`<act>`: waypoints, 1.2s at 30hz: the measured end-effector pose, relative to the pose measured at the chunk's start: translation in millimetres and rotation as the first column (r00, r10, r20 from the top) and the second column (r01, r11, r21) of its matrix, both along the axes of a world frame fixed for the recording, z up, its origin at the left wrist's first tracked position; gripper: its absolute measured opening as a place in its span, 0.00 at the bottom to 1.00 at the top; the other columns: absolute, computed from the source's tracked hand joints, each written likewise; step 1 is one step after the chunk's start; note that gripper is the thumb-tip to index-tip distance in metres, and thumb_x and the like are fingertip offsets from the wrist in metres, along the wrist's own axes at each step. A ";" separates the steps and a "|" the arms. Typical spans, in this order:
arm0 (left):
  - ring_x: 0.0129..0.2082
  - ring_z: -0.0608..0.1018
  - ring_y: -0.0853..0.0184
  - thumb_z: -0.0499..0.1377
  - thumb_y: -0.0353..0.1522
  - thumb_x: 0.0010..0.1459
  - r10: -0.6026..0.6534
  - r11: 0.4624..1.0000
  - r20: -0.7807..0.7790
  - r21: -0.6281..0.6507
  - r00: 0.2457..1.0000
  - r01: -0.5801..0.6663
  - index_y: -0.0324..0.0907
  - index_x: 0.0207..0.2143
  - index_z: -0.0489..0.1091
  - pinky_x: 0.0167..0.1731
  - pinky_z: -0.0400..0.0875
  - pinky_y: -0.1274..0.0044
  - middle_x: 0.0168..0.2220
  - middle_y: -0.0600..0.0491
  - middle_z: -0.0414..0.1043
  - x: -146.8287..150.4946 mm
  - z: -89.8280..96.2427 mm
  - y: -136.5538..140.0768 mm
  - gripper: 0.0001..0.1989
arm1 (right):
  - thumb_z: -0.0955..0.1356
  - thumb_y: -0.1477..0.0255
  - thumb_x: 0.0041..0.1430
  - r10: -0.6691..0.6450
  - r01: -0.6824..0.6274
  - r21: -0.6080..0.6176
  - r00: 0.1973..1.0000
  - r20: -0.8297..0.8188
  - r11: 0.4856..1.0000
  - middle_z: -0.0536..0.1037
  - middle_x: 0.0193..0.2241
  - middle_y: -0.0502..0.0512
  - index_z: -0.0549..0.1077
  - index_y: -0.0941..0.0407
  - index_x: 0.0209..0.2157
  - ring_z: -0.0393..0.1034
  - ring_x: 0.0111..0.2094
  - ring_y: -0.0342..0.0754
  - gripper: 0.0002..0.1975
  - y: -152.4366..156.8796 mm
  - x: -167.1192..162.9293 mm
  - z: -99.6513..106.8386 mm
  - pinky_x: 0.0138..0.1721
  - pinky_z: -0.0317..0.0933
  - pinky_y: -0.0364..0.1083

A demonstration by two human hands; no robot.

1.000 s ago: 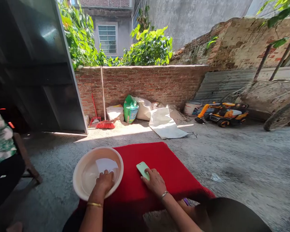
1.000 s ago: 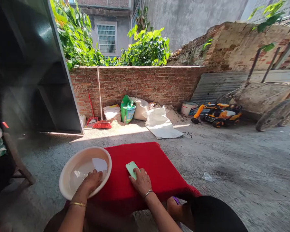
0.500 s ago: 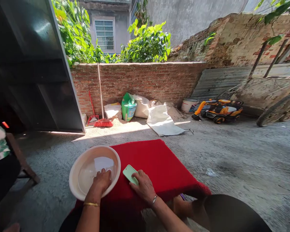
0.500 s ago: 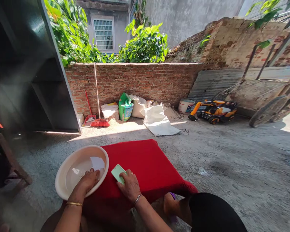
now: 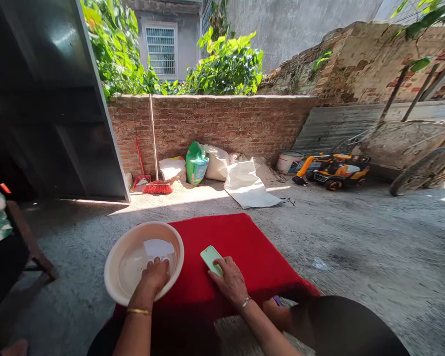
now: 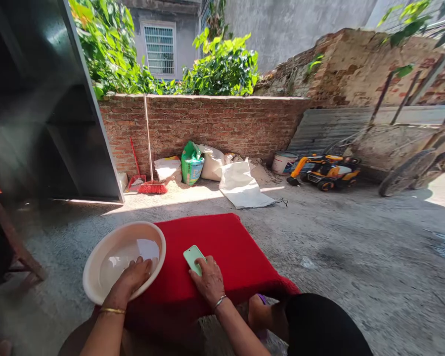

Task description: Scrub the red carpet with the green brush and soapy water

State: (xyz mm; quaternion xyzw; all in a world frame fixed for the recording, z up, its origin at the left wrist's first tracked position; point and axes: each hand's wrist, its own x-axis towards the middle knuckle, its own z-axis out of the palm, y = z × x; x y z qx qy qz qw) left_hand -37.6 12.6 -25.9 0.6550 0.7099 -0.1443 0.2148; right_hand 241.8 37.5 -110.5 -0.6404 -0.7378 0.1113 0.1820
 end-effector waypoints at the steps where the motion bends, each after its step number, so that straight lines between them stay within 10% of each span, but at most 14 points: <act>1: 0.75 0.77 0.49 0.52 0.29 0.78 -0.001 1.000 -0.003 0.005 1.000 0.001 0.46 0.73 0.72 0.71 0.74 0.58 0.76 0.37 0.72 -0.7 -1.5 0.1 0.25 | 0.76 0.67 0.71 0.040 -0.040 0.006 0.999 -0.003 0.999 0.85 0.52 0.58 0.88 0.47 0.52 0.82 0.54 0.56 0.10 -1.7 -10.3 -1.9 0.57 0.71 0.49; 12: 0.77 0.76 0.47 0.52 0.30 0.78 0.009 1.000 0.015 -0.010 1.000 -0.009 0.45 0.75 0.71 0.71 0.74 0.59 0.78 0.36 0.71 0.1 -2.5 2.2 0.27 | 0.74 0.66 0.75 -0.296 0.303 -0.040 0.947 0.122 0.952 0.84 0.51 0.60 0.87 0.48 0.56 0.84 0.54 0.57 0.12 21.2 57.4 14.5 0.55 0.72 0.49; 21: 0.75 0.77 0.50 0.52 0.28 0.77 -0.011 1.000 -0.018 0.005 1.000 0.011 0.47 0.74 0.71 0.71 0.74 0.59 0.77 0.39 0.72 -4.7 -8.4 2.2 0.28 | 0.76 0.67 0.72 -0.020 0.020 -0.032 1.000 0.010 0.999 0.85 0.53 0.58 0.88 0.46 0.53 0.83 0.56 0.55 0.11 0.4 2.2 -2.2 0.57 0.72 0.48; 29: 0.73 0.77 0.48 0.52 0.30 0.78 -0.008 1.000 -0.006 0.004 1.000 0.008 0.47 0.72 0.72 0.69 0.74 0.58 0.76 0.38 0.71 -2.3 -5.3 1.9 0.25 | 0.72 0.61 0.79 -0.338 0.352 -0.077 0.929 0.150 0.933 0.85 0.52 0.60 0.86 0.45 0.63 0.84 0.55 0.57 0.17 13.9 51.4 9.5 0.51 0.74 0.49; 36: 0.77 0.75 0.46 0.50 0.28 0.79 -0.011 1.000 -0.005 -0.022 1.000 0.011 0.44 0.77 0.69 0.70 0.74 0.58 0.79 0.34 0.68 -2.9 -3.3 0.5 0.28 | 0.74 0.62 0.75 -0.209 0.207 0.025 0.962 0.175 0.978 0.84 0.58 0.66 0.83 0.49 0.70 0.81 0.60 0.64 0.25 7.8 67.2 -16.7 0.64 0.72 0.56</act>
